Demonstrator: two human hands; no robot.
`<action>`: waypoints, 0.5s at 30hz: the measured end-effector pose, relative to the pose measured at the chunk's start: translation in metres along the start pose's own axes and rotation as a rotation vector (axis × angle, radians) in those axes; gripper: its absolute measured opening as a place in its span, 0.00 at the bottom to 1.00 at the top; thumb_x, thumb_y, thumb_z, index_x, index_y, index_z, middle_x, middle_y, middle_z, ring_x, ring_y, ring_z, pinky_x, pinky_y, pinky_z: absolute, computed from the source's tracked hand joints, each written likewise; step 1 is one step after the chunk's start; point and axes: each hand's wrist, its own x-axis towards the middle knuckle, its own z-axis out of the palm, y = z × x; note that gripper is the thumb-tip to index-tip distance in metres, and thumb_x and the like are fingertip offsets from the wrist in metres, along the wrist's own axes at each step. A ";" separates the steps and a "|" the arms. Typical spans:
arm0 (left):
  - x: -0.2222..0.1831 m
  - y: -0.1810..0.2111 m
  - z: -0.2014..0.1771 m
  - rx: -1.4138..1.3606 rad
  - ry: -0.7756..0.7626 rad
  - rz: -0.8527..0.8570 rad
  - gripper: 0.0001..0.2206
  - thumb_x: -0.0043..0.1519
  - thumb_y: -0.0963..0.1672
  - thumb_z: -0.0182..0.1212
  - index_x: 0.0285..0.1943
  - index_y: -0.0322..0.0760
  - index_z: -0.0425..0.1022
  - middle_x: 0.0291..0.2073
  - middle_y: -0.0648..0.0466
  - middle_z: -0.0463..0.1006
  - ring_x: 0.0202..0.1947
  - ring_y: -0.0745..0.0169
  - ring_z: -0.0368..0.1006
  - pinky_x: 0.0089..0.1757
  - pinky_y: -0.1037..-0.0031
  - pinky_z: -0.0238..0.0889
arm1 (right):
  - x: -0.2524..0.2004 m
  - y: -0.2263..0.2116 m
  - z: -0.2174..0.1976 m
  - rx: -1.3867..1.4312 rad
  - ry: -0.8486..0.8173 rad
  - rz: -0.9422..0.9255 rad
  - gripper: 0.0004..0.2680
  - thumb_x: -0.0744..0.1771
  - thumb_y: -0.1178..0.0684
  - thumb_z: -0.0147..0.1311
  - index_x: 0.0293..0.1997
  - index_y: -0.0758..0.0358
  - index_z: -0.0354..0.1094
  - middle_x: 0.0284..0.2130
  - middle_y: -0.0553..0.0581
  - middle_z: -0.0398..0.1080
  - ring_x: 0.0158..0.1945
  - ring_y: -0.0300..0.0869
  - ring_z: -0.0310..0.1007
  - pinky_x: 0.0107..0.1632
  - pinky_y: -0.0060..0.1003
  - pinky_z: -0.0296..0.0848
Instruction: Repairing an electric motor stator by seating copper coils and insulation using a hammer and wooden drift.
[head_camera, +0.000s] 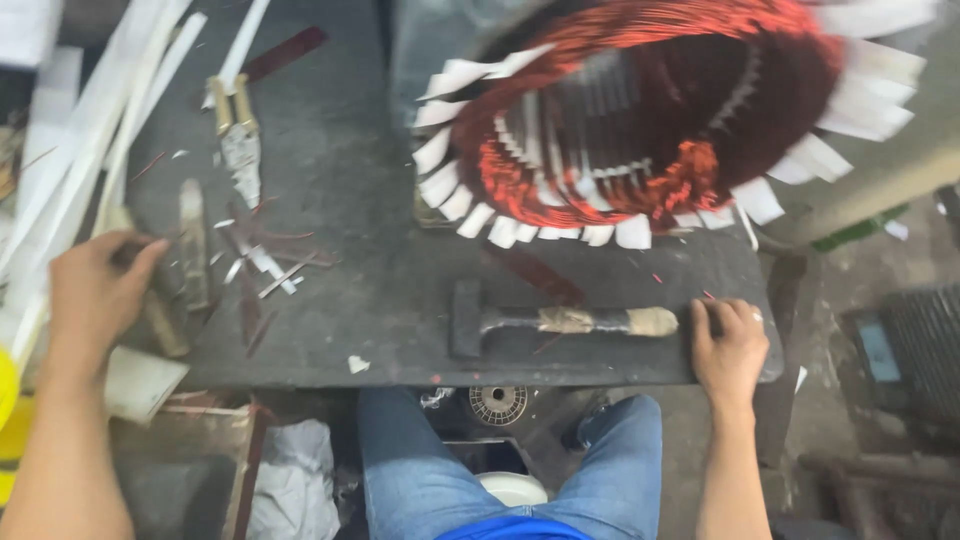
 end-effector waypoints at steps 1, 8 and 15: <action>0.000 -0.004 0.000 0.020 -0.009 -0.012 0.14 0.79 0.50 0.67 0.56 0.37 0.88 0.43 0.44 0.87 0.46 0.42 0.81 0.49 0.59 0.65 | 0.002 -0.004 -0.003 0.043 -0.006 -0.010 0.05 0.73 0.56 0.62 0.42 0.64 0.80 0.41 0.60 0.78 0.47 0.58 0.75 0.52 0.51 0.72; -0.009 -0.015 -0.001 0.021 -0.043 -0.112 0.13 0.82 0.48 0.68 0.59 0.33 0.88 0.40 0.44 0.86 0.44 0.47 0.80 0.48 0.61 0.66 | 0.006 -0.015 -0.012 0.170 -0.009 0.019 0.04 0.73 0.60 0.61 0.41 0.64 0.78 0.41 0.58 0.77 0.48 0.54 0.73 0.52 0.47 0.72; -0.009 -0.020 0.001 -0.002 -0.051 -0.150 0.12 0.83 0.47 0.68 0.59 0.32 0.87 0.39 0.45 0.84 0.40 0.49 0.77 0.44 0.62 0.64 | 0.006 -0.013 -0.012 0.182 -0.014 0.011 0.04 0.74 0.61 0.62 0.41 0.65 0.78 0.40 0.58 0.76 0.46 0.54 0.72 0.53 0.47 0.71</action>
